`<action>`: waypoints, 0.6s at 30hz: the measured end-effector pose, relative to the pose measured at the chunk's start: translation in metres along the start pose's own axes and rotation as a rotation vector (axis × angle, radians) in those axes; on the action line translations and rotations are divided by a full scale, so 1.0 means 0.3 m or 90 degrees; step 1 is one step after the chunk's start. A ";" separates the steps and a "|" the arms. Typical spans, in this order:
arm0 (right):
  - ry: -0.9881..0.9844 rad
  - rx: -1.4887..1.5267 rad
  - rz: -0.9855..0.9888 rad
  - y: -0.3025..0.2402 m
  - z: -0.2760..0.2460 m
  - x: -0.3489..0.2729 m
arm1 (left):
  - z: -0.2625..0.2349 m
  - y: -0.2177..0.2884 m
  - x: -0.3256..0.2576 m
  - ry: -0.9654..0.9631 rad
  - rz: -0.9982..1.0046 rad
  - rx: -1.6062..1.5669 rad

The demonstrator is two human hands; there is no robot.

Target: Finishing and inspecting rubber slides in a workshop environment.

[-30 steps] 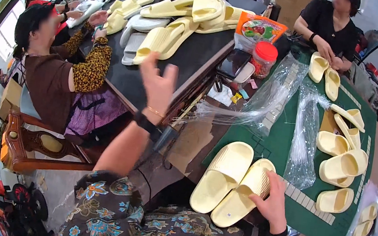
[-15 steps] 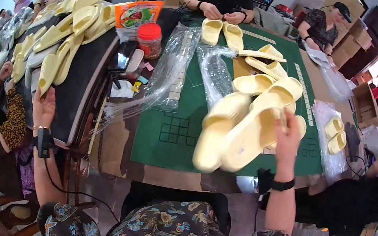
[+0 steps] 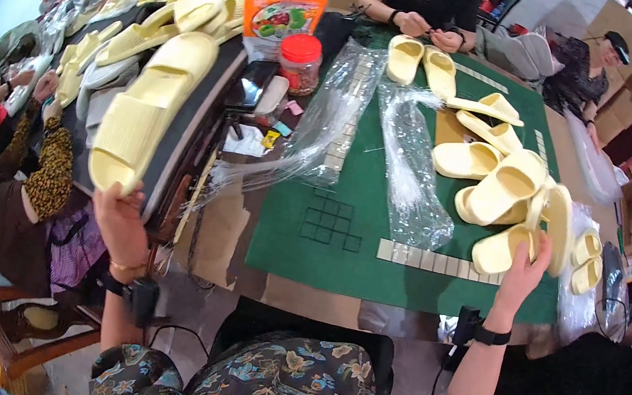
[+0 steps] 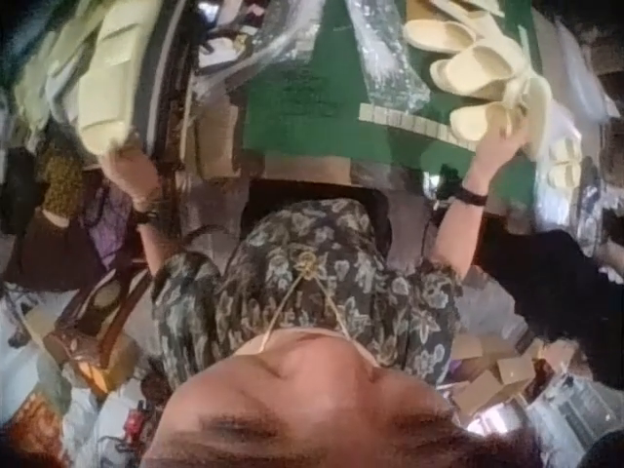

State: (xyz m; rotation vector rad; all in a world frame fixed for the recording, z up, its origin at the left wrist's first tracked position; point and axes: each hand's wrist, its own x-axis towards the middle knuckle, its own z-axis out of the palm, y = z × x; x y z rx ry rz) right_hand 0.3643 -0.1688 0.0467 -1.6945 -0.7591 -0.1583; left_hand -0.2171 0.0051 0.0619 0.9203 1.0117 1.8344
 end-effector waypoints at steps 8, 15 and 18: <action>-0.269 0.165 -0.019 -0.204 0.212 -0.184 | 0.138 -0.024 -0.204 -0.251 -0.239 -0.079; -0.672 0.032 -0.272 -0.406 0.255 -0.287 | 0.269 -0.086 -0.239 -0.465 -0.387 0.086; -0.860 -0.010 -0.226 -0.424 0.293 -0.385 | 0.330 -0.126 -0.231 -0.466 -0.376 0.066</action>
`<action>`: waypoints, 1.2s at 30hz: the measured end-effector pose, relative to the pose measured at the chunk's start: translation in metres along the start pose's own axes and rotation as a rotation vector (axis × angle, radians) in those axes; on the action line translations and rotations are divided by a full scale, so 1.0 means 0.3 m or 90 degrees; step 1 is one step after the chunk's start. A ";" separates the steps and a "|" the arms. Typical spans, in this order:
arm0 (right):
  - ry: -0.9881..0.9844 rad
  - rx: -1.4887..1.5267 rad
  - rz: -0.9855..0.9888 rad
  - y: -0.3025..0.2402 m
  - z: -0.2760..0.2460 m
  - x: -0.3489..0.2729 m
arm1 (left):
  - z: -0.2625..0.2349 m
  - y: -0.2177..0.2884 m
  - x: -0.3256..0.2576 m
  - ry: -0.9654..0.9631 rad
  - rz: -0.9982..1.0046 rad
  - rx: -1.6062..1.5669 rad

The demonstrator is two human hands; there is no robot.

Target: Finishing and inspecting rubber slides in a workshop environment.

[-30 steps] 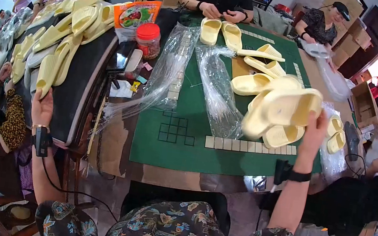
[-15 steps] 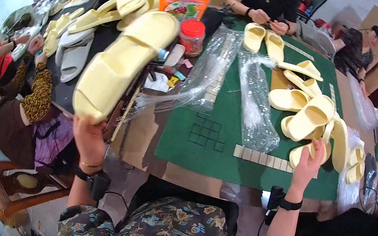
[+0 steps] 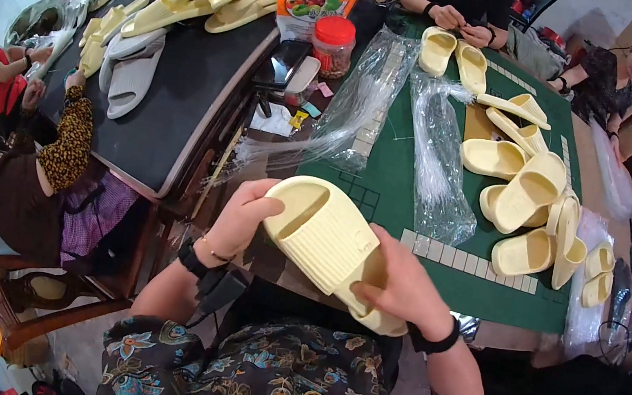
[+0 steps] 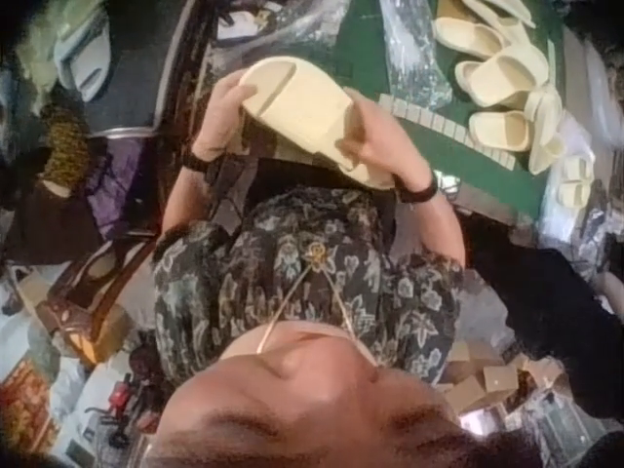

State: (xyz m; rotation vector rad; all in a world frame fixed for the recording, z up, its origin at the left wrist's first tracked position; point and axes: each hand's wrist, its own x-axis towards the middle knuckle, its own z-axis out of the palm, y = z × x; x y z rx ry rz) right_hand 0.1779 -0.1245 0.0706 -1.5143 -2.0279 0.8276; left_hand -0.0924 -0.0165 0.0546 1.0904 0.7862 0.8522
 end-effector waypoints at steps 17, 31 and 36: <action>0.523 0.758 0.322 0.187 0.072 0.050 | 0.164 -0.219 -0.124 -0.283 0.088 0.343; 0.544 0.454 0.357 0.347 0.024 -0.128 | -0.082 -0.016 -0.084 0.115 0.099 0.195; 0.279 0.262 0.373 0.331 0.128 -0.123 | -0.041 0.012 0.103 -0.034 0.027 0.333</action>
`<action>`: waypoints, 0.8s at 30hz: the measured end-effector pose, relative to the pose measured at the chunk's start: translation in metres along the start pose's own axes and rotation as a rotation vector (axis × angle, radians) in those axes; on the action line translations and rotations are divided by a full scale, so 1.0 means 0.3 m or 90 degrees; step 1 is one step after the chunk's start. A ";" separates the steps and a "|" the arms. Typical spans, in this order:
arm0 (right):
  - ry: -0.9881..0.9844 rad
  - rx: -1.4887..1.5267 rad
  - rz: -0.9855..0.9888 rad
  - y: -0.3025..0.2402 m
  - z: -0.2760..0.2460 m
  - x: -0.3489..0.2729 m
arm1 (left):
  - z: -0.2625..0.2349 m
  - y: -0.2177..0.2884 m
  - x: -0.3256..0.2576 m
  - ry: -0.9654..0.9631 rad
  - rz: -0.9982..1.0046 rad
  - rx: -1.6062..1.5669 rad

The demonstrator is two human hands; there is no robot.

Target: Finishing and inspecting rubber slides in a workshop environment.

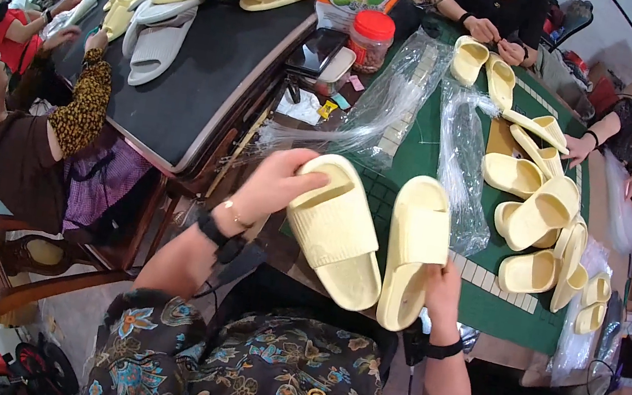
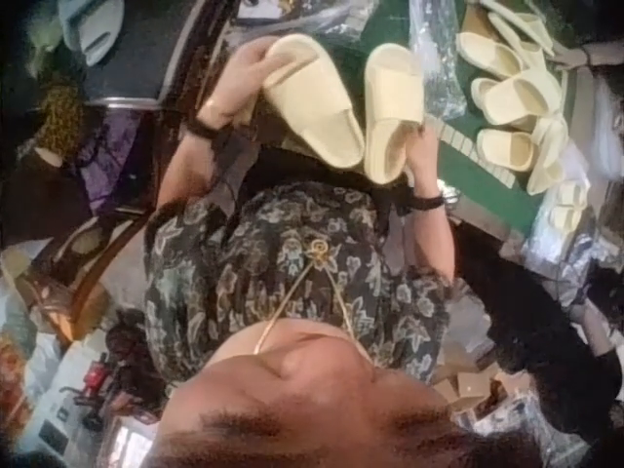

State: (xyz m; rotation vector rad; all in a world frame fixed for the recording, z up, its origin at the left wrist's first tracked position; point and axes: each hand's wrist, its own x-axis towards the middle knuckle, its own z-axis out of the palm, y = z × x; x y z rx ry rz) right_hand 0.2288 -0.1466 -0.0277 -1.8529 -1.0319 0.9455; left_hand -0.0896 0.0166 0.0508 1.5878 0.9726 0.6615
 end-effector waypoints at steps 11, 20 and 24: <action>-0.071 -0.225 -0.070 -0.125 0.028 -0.098 | 0.243 -0.200 -0.090 0.161 0.158 0.327; -0.134 -0.158 -0.108 -0.090 0.040 -0.127 | 0.094 -0.210 0.114 0.272 0.162 0.288; -0.153 -0.135 -0.067 -0.100 0.037 -0.141 | 0.032 -0.247 0.223 0.292 0.096 0.446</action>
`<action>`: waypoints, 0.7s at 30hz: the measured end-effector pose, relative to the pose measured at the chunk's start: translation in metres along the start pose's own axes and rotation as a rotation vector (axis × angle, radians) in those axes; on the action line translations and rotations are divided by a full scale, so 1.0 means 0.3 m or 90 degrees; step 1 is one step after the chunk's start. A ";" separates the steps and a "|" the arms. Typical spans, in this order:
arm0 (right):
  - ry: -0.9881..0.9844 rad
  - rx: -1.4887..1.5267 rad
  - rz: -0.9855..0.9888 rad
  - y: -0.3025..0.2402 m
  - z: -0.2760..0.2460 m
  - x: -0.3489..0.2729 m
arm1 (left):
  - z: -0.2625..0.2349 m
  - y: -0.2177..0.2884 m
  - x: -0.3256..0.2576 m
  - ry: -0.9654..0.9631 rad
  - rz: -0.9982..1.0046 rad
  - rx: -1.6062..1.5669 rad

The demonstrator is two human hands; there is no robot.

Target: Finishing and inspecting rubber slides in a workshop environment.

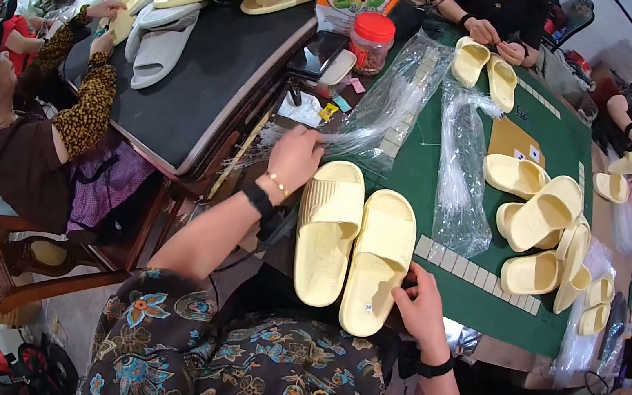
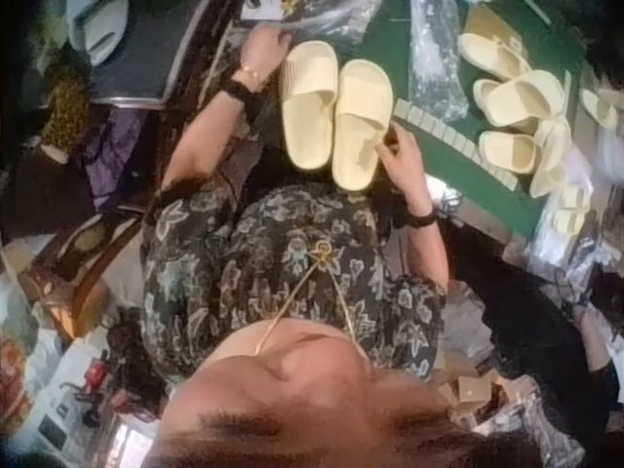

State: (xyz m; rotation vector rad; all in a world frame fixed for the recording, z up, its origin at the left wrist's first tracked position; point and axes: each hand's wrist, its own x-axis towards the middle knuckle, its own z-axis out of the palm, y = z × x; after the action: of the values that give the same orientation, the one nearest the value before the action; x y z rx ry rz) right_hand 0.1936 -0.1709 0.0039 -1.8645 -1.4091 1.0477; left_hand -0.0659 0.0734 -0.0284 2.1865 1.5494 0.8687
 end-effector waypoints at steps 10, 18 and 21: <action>0.023 0.004 -0.024 0.017 0.005 -0.001 | 0.035 -0.061 0.057 -0.019 -0.033 0.072; 0.026 0.007 -0.011 0.019 0.005 0.006 | -0.147 0.012 0.133 0.064 -0.201 -0.445; 0.023 0.026 -0.009 0.038 -0.011 0.008 | -0.254 0.068 0.166 0.139 -0.177 -0.629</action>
State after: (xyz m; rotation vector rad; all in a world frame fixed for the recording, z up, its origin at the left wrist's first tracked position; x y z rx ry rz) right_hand 0.2026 -0.1716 -0.0042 -1.8329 -1.3693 1.0231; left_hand -0.0885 0.1061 0.0561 1.1756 1.0820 1.4064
